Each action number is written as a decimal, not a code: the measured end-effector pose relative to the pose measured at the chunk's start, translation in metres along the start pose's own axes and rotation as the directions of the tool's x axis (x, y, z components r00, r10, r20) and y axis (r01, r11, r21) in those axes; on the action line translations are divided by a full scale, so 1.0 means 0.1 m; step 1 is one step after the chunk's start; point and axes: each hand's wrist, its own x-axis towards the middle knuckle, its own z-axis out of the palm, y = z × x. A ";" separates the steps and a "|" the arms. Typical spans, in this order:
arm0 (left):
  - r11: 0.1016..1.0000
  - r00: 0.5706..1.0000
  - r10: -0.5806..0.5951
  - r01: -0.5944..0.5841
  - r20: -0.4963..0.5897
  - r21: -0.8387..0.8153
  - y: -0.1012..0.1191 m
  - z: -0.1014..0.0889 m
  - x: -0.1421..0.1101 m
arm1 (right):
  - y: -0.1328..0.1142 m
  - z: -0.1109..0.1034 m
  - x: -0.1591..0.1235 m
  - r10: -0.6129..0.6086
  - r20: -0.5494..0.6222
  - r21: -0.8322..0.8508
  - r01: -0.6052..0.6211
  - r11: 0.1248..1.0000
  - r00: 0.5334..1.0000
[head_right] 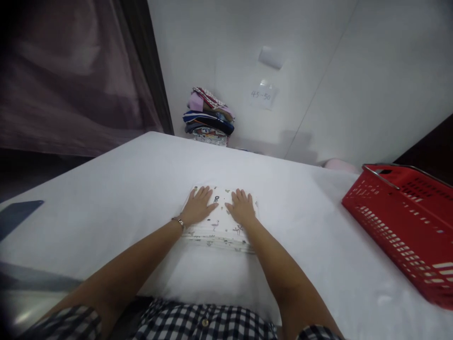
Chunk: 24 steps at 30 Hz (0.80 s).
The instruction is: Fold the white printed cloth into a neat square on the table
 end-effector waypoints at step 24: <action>0.762 0.848 -0.499 0.528 0.179 -0.375 -0.38 -0.37 -0.30 | 0.68 0.03 -0.56 0.481 0.006 0.760 -0.316 0.568 0.877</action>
